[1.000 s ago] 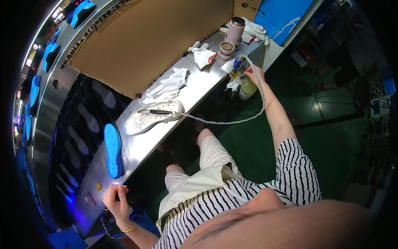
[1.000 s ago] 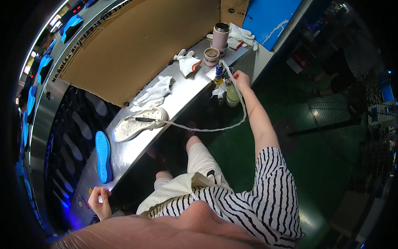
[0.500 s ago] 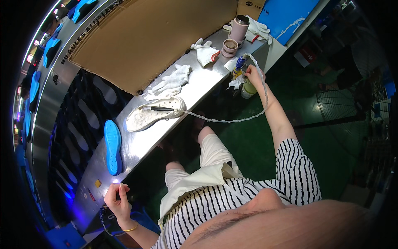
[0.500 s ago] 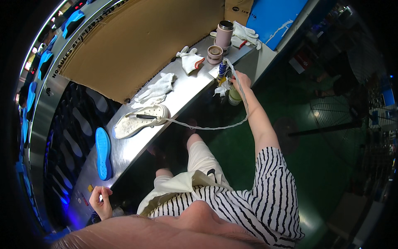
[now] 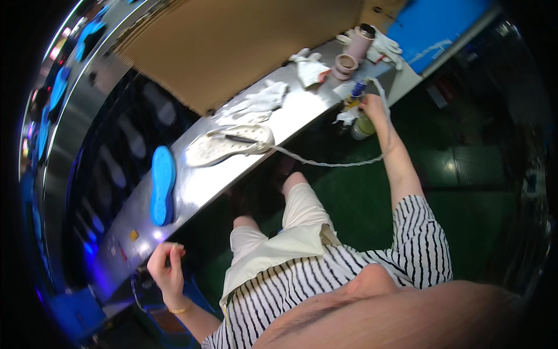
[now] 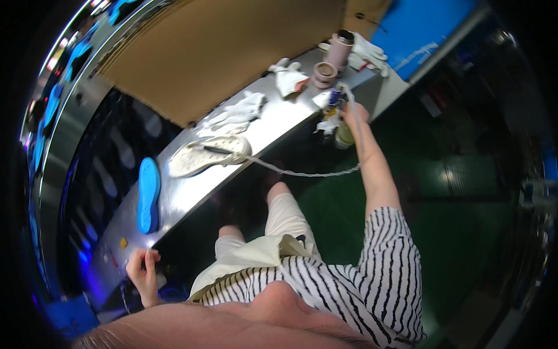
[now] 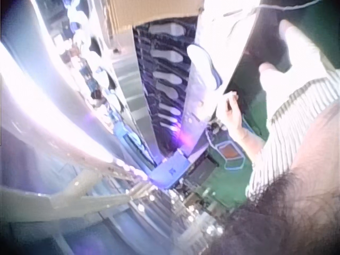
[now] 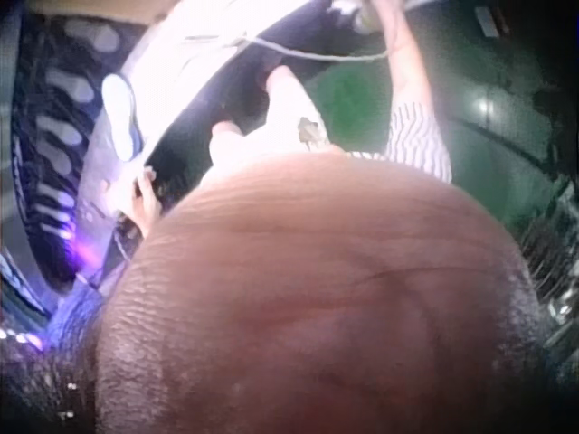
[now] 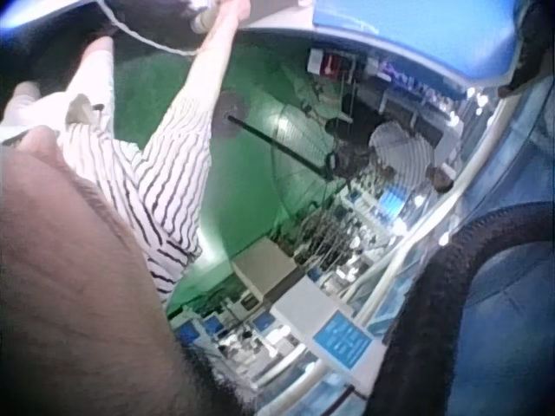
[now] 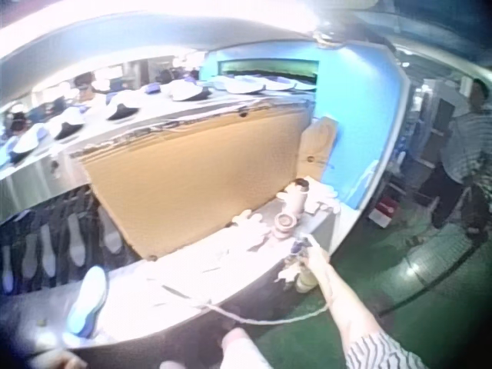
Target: The person cleans a shoe sole and upper using a small brush and a cloth, then puts on white gloves to continue cleaning the blue sole component at a workstation.
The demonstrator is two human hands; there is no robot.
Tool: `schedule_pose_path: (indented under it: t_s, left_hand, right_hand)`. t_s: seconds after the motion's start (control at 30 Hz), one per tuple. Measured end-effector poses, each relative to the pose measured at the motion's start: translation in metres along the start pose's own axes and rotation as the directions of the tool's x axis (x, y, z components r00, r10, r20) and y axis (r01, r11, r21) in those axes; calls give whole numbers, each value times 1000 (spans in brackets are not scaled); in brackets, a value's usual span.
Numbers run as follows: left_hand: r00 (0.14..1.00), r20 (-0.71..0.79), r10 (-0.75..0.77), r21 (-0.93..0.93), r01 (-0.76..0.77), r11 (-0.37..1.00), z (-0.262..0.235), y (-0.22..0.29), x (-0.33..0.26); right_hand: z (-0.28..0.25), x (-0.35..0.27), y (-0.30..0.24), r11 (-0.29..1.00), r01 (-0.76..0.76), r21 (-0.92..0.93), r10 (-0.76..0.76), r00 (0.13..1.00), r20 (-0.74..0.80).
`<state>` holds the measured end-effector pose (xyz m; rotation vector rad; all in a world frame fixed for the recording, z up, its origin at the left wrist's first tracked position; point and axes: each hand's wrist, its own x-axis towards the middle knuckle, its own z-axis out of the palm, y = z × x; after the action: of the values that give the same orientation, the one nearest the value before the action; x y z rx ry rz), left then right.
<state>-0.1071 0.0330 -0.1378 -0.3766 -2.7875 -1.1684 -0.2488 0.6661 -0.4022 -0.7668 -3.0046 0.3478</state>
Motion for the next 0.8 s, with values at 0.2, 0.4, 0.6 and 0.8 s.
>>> schedule_pose_path:
  t_s: [0.2,0.4,0.6,0.8]
  left_hand:
    - [999,-13,38,15,-37,999,6,-6,28]
    - [948,142,285,-18,-285,958,41,-28,107]
    - [889,306,341,247,-420,873,150,-57,207]
    - [949,224,221,570,-311,760,250,-55,247]
  right_hand:
    - [-30,-29,4,983,76,164,-57,991,-120]
    - [-55,-107,31,781,172,600,156,877,-455]
    - [-113,-235,-68,544,398,739,203,792,-576]
    - [-126,-219,-163,609,505,612,-399,862,-314]
